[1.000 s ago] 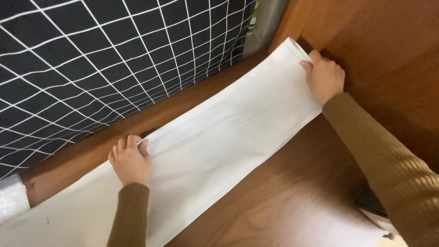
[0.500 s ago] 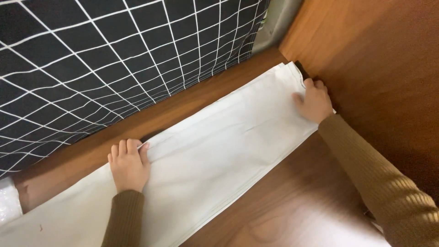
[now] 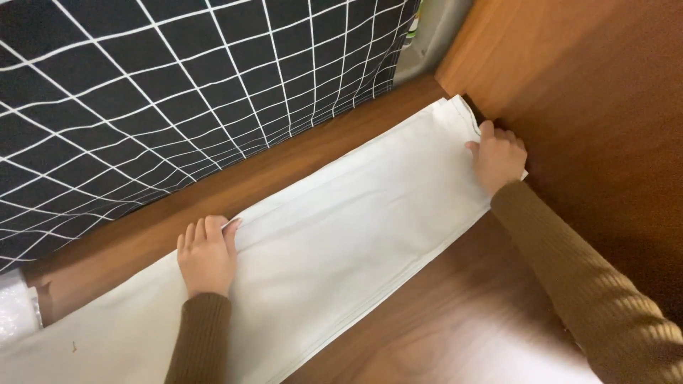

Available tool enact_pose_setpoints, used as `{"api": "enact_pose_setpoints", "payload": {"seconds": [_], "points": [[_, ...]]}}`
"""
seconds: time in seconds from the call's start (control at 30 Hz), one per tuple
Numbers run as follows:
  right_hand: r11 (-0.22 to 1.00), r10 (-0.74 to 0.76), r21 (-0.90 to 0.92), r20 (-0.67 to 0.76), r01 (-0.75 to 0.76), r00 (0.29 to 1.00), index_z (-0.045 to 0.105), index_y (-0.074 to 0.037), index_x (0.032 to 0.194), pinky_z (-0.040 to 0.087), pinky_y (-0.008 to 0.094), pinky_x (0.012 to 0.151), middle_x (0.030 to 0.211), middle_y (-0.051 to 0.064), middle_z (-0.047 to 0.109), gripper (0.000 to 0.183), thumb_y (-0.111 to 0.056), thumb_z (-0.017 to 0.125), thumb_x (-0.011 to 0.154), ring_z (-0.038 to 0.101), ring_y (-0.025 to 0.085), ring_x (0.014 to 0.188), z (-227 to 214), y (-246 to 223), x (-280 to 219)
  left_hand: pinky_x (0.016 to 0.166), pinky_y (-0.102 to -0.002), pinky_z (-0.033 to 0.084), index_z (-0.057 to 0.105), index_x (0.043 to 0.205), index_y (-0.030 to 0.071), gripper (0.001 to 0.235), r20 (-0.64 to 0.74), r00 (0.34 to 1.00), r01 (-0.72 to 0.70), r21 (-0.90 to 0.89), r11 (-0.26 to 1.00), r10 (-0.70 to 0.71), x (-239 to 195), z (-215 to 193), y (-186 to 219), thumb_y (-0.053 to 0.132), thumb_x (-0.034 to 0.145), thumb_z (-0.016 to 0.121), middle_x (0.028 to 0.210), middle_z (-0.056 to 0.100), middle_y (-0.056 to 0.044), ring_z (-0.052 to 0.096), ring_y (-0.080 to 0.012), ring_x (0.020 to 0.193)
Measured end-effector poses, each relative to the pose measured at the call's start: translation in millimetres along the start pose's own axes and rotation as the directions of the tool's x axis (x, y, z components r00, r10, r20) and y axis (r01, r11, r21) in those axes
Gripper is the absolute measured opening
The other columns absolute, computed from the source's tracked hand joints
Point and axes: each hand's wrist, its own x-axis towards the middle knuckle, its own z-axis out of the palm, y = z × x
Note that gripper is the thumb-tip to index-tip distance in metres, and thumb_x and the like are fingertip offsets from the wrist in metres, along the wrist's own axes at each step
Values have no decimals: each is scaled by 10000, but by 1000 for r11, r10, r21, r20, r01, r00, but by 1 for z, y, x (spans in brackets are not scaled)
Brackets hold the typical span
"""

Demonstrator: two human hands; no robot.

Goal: The person irons a white pair of jeans, folds them neatly, places them into a clear plastic bag, and then puts the bagged jeans into a cardboard box. The person closes the box and stacks it with other boxes.

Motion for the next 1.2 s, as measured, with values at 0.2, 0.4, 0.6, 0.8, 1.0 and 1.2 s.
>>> {"api": "enact_pose_setpoints", "payload": {"seconds": [0.2, 0.4, 0.6, 0.8, 1.0, 1.2], "points": [[957, 90, 283, -74, -66, 993, 484, -39, 991, 495, 406, 651, 858, 134, 545, 264, -249, 613, 897, 578, 296, 818, -26, 1, -1, 647, -327, 411, 526, 798, 159, 281, 81, 996, -29, -3, 1000, 29, -3, -27, -26, 437, 805, 563, 663, 489, -11, 541, -215, 700], [927, 67, 371, -38, -48, 997, 425, -28, 974, 402, 467, 451, 779, 144, 551, 219, -207, 552, 970, 548, 348, 622, -47, 7, 10, 732, -400, 407, 532, 856, 83, 248, 395, 919, 43, -70, 997, -12, -20, -59, -72, 310, 876, 436, 819, 576, -89, 520, -293, 798], [968, 78, 243, -84, -56, 993, 438, -76, 967, 379, 441, 394, 747, 113, 585, 247, -260, 603, 949, 567, 345, 543, -40, 8, 18, 687, -409, 440, 506, 882, 82, 226, 374, 901, 242, -9, 970, -221, -46, -47, -98, 298, 920, 456, 766, 596, -90, 568, -306, 740], [985, -48, 164, -44, 55, 998, 514, -137, 1110, 450, 376, 465, 860, 77, 578, 306, -270, 630, 861, 571, 245, 708, -3, 1, 6, 621, -336, 384, 551, 834, 137, 354, 122, 971, 169, 272, 947, -208, -44, -43, -85, 456, 976, 492, 744, 563, -23, 551, -228, 723], [861, -50, 499, -121, 104, 991, 396, -2, 1287, 338, 483, 891, 1190, 197, 430, 508, 41, 553, 805, 387, 364, 1104, -70, -35, 2, 805, -362, 403, 582, 1028, 49, 433, 22, 995, 83, 421, 903, -102, -35, -71, -72, 452, 966, 436, 1010, 572, -114, 531, -276, 944], [429, -244, 889, -57, 160, 968, 386, -111, 1285, 148, 544, 1044, 1347, 180, 360, 401, -139, 437, 888, 182, 380, 1317, -138, -131, -34, 1027, -599, 145, 394, 1311, 91, 503, 281, 948, 197, -151, 969, -149, -41, -107, 9, 327, 868, 363, 1424, 282, -188, 220, -406, 1320]]}}
